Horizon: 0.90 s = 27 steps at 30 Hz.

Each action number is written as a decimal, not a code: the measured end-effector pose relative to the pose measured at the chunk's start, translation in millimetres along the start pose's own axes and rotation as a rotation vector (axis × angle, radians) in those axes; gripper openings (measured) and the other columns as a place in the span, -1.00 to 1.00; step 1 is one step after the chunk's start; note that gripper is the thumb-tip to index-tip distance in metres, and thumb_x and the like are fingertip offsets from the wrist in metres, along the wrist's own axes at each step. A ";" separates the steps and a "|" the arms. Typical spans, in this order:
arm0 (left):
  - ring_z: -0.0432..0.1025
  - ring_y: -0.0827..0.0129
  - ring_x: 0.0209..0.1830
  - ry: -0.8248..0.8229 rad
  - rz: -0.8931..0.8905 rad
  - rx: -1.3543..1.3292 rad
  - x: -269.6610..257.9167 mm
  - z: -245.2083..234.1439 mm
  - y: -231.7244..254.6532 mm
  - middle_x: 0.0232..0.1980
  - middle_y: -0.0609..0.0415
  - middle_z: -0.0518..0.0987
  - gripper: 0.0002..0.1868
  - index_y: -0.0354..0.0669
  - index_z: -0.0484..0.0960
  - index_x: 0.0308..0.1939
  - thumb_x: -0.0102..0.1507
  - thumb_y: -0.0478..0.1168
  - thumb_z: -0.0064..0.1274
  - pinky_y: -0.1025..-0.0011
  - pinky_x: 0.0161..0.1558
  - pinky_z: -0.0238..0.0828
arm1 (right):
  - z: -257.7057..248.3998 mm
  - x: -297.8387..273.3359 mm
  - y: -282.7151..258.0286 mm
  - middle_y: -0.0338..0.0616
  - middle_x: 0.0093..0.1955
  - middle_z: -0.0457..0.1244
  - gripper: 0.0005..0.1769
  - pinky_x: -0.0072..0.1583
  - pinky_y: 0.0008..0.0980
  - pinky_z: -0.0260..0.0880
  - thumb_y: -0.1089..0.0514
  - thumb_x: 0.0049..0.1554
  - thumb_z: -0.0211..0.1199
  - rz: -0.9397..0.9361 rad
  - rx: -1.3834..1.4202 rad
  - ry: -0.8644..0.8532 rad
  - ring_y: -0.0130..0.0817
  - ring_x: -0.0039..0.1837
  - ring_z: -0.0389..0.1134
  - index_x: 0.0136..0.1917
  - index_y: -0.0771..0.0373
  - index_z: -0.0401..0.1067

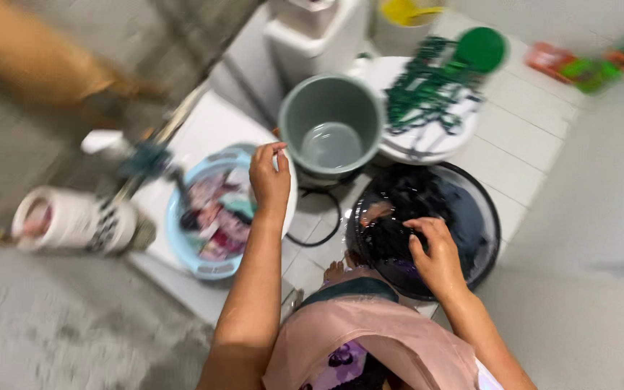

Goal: The person washes clothes by hand using soapy water in buckets and a sink basin, rinses the items, and hangs some of them on a drying rack attached to the door.

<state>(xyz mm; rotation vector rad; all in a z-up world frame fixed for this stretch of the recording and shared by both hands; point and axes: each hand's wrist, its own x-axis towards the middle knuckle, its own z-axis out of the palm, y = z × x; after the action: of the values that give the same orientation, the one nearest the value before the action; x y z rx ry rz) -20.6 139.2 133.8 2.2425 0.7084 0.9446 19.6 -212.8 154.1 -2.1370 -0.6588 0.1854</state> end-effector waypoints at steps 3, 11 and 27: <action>0.41 0.09 0.20 -0.004 -0.142 0.366 -18.2 -36.2 -18.9 0.09 0.03 0.60 -0.85 -0.09 0.66 -0.08 0.27 -0.27 0.10 0.11 0.25 0.31 | 13.5 19.8 10.9 0.00 0.11 0.33 -0.71 0.18 -0.25 0.40 0.26 0.13 0.21 0.059 0.089 -0.192 -0.08 0.16 0.42 0.15 0.22 0.50; -0.01 0.04 0.56 -0.411 -0.538 0.617 -77.1 -44.6 -85.1 0.61 -0.07 0.05 -0.38 0.27 0.38 0.41 0.28 0.17 0.04 -0.27 0.35 -0.11 | 27.0 80.7 7.6 0.06 0.11 0.37 -0.74 0.16 -0.20 0.41 0.24 0.17 0.21 -0.066 0.000 -0.461 -0.01 0.14 0.42 0.14 0.26 0.50; 0.61 0.08 -0.07 -0.054 -0.666 0.207 -50.7 -74.4 -92.7 -0.04 -0.13 0.72 -0.68 -0.11 0.74 -0.04 0.22 -0.04 0.29 0.21 0.07 0.53 | 63.7 105.0 -26.9 -0.09 0.03 0.45 -0.76 0.08 -0.38 0.48 0.17 0.23 0.22 -0.065 0.196 -0.717 -0.34 0.05 0.51 0.16 0.22 0.50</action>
<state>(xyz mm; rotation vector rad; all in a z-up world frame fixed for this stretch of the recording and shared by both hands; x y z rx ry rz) -129.8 192.0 89.3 1.9619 1.4578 0.4931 75.4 -100.5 146.9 -1.8323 -1.0606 0.9664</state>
